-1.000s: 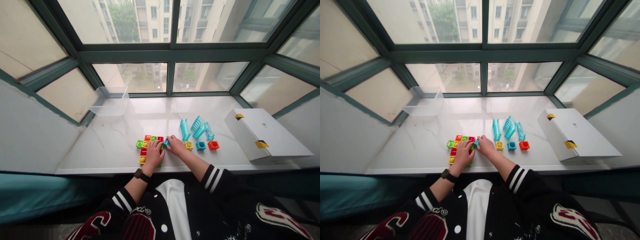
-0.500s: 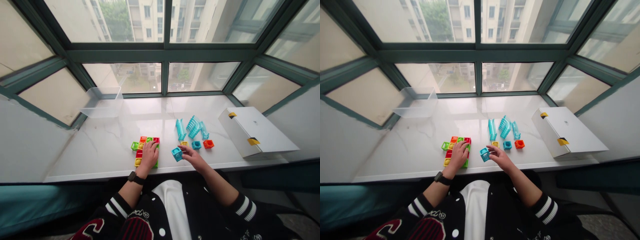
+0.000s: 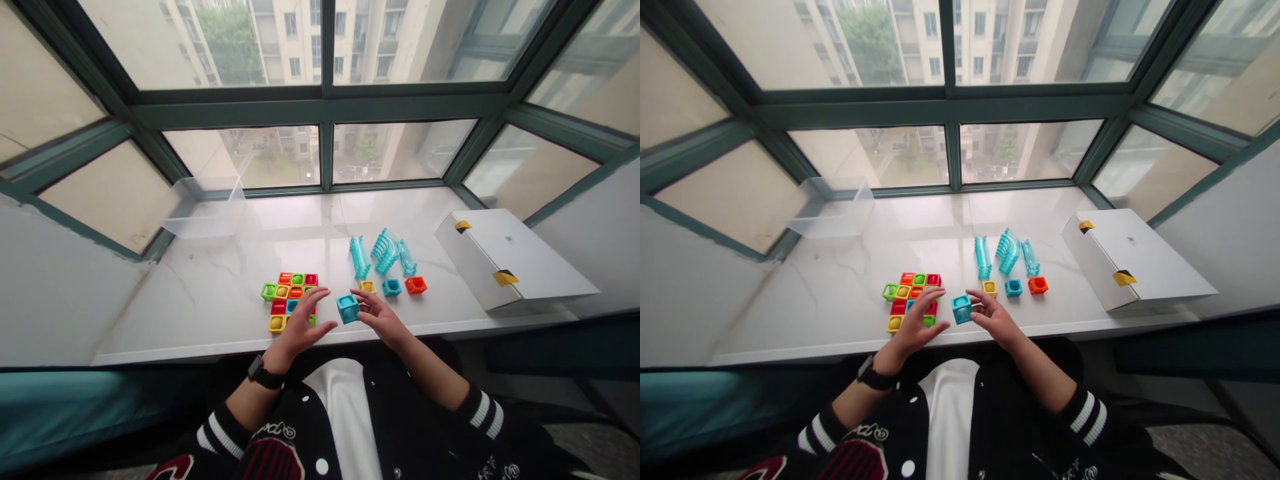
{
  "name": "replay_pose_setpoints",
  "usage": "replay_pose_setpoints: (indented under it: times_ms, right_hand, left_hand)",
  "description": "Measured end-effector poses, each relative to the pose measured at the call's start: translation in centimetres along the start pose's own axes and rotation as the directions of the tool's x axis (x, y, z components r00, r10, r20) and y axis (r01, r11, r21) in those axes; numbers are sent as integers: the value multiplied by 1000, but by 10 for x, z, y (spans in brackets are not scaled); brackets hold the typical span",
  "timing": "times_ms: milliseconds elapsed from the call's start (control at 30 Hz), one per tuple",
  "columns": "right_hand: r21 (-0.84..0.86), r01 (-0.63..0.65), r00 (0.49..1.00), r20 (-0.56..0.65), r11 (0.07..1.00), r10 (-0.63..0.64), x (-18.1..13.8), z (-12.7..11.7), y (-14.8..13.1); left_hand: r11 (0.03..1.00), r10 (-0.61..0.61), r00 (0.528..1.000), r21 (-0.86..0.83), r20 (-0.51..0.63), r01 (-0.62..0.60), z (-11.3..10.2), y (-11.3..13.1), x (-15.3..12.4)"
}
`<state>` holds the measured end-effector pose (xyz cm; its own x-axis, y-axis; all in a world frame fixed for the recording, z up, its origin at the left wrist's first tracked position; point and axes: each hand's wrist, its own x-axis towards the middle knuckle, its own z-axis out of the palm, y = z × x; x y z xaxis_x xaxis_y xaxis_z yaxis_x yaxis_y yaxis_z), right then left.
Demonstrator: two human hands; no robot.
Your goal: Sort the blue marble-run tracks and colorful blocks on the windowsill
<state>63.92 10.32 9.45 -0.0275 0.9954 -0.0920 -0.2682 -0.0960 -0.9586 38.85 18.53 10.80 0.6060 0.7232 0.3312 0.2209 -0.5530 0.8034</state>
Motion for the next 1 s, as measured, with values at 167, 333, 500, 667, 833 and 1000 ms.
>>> replay_pose_setpoints:
  times_ms: [167, 333, 500, 667, 833, 1000]
  right_hand:
    - [-12, 24, 997, 80, 1000, -23, 0, 13, 4]
    - [-76, 23, 999, 41, 997, -20, 0, 13, 7]
    - [-239, 76, 995, -52, 968, -91, 0, 14, 8]
    - [-495, 235, 968, 43, 837, -247, -1, 22, 5]
    - [-668, 307, 935, 80, 678, -345, 3, 31, 2]
    - [-697, 295, 929, 49, 653, -367, 4, 28, -2]
  left_hand:
    - [997, 54, 995, -68, 90, -48, 12, 18, 1]
    - [971, -83, 995, -222, 47, 92, 25, 12, 1]
    - [732, -428, 898, -543, 102, 411, 41, 3, 2]
    - [633, -527, 842, -607, 116, 480, 50, 2, 4]
    - [652, -513, 849, -588, 124, 480, 54, 4, 4]
    - [755, -407, 899, -495, 161, 430, 49, 2, 4]
